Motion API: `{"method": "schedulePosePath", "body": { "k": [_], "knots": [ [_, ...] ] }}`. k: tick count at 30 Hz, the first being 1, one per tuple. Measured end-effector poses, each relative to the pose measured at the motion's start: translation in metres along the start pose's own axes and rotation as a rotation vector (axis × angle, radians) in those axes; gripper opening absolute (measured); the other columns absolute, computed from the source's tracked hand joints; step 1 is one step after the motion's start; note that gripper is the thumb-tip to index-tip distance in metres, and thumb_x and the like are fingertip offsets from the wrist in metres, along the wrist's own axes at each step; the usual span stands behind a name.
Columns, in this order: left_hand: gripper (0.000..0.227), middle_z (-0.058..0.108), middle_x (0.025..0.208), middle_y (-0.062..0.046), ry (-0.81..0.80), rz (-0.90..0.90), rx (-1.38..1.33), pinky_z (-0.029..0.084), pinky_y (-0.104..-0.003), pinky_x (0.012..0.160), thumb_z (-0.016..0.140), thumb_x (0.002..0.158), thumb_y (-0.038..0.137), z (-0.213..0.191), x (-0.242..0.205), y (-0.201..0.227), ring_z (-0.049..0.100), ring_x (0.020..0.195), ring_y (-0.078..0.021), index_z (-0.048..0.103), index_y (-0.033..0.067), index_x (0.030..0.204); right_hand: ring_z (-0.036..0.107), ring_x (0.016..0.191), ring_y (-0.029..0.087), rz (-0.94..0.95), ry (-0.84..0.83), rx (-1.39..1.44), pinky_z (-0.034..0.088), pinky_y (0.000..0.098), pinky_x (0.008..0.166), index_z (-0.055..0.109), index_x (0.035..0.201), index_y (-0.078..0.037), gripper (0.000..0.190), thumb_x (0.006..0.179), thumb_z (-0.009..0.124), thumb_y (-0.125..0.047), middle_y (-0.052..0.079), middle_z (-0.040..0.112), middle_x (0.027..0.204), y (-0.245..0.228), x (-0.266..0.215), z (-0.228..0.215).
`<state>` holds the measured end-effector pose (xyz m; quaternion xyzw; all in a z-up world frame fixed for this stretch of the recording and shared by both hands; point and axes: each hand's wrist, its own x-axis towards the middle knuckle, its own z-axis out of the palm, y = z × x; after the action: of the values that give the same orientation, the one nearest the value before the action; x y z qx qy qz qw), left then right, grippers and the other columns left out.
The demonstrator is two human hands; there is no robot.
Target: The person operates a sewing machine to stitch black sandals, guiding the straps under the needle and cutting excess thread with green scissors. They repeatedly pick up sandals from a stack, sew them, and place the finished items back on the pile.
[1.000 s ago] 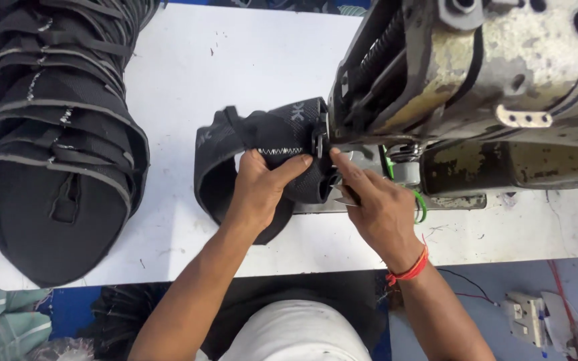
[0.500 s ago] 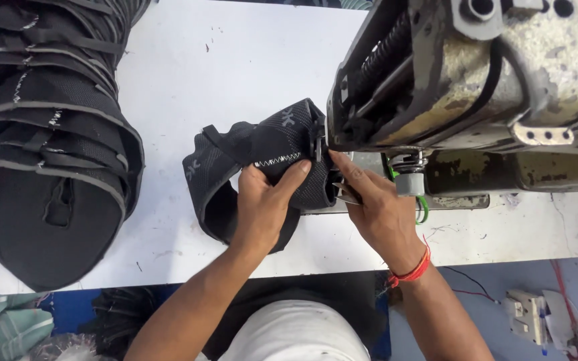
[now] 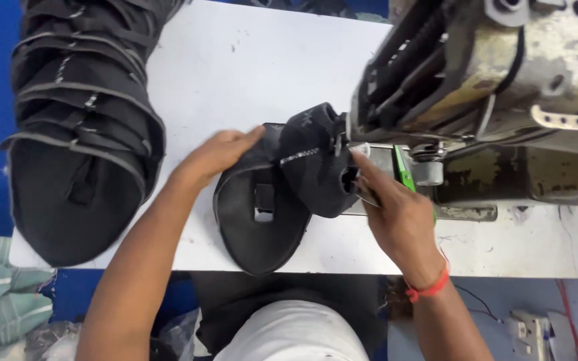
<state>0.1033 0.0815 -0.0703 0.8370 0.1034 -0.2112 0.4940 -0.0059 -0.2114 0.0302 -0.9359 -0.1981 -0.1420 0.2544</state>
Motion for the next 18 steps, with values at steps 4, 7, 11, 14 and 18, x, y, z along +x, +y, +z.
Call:
{"method": "schedulePosePath", "body": {
  "k": [4,7,11,14,18],
  "knots": [
    [0.045,0.078,0.091,-0.011,-0.389,-0.122,-0.446,0.058,-0.032,0.071,0.076,0.088,0.038,0.004,-0.013,0.000,0.073,0.080,-0.0185,0.076,-0.0038,0.106,0.063,0.062,0.026,0.290,-0.174,0.109,0.050,0.0350,0.059,0.065,0.138,-0.011,0.054,0.085,0.074,-0.019,0.011,0.065,0.073,-0.005,-0.021,-0.008],
    [0.036,0.077,0.095,-0.010,-0.252,0.097,-0.652,0.059,-0.030,0.076,0.081,0.083,0.023,-0.005,-0.050,0.003,0.073,0.084,-0.0175,0.073,-0.0013,0.107,0.065,0.072,0.027,0.184,-0.167,0.097,0.050,0.0352,0.065,0.065,0.134,-0.008,0.041,0.094,0.066,-0.019,0.012,0.066,0.083,-0.023,-0.024,-0.013],
    [0.023,0.073,0.087,-0.006,0.570,0.512,-0.301,0.054,-0.027,0.072,0.082,0.091,0.018,-0.013,-0.108,0.007,0.069,0.079,-0.0134,0.065,0.0021,0.093,0.070,0.074,0.023,-0.011,-0.066,0.039,0.051,0.0327,0.063,0.064,0.119,-0.004,0.041,0.098,0.072,-0.038,0.010,0.072,0.092,-0.048,-0.004,-0.009],
    [0.037,0.054,0.074,-0.007,0.836,0.749,-0.049,0.040,-0.034,0.062,0.087,0.090,0.010,0.008,-0.115,0.007,0.052,0.076,-0.0196,0.053,0.0027,0.077,0.070,0.072,0.021,-0.102,-0.024,-0.122,0.050,0.0320,0.058,0.066,0.112,-0.005,0.034,0.101,0.072,-0.037,0.006,0.072,0.088,-0.071,0.020,0.001],
    [0.035,0.051,0.079,-0.005,0.842,0.799,-0.085,0.039,-0.035,0.065,0.084,0.093,0.007,0.008,-0.121,0.010,0.049,0.079,-0.0186,0.051,0.0035,0.081,0.061,0.049,0.017,-0.142,-0.051,-0.335,0.043,0.0315,0.041,0.068,0.100,-0.005,0.037,0.095,0.079,-0.040,0.006,0.071,0.077,-0.067,0.037,0.024]
  ]
}}
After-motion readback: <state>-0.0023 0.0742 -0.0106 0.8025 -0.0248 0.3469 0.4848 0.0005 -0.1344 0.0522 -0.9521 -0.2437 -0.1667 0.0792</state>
